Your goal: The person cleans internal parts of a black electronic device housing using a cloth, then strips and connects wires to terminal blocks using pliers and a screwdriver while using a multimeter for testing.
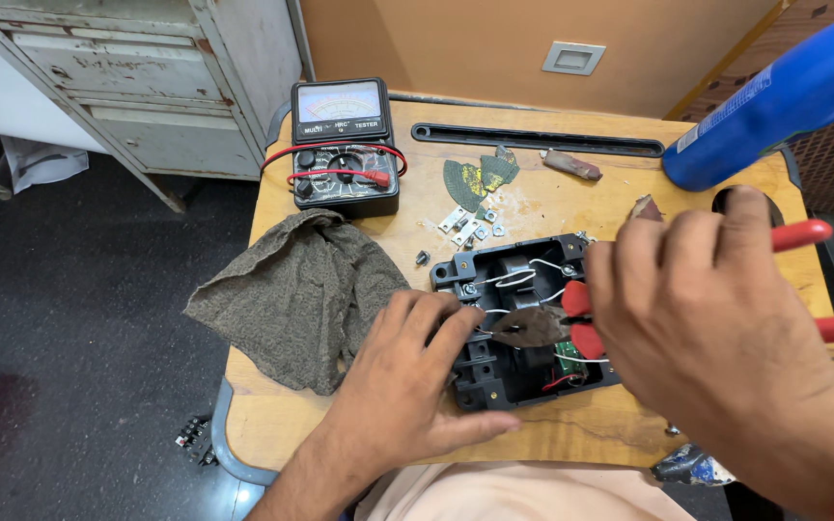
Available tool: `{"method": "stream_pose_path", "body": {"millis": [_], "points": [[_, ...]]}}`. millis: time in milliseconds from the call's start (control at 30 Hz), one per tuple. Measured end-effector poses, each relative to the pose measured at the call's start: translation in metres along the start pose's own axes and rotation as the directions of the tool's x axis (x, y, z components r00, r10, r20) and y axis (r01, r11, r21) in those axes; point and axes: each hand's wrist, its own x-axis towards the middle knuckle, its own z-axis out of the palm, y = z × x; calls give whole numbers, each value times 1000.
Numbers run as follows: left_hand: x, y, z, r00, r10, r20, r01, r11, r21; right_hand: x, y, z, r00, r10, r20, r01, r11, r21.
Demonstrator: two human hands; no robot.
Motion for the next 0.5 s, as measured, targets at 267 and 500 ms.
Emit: {"method": "stream_pose_path", "body": {"millis": [267, 500], "points": [[15, 2, -9, 1000, -3, 29, 2, 999, 34, -17, -6, 15, 996, 88, 0, -88, 993, 74], [16, 11, -8, 999, 17, 33, -21, 988, 156, -26, -12, 22, 988, 150, 37, -154, 979, 136]]}}
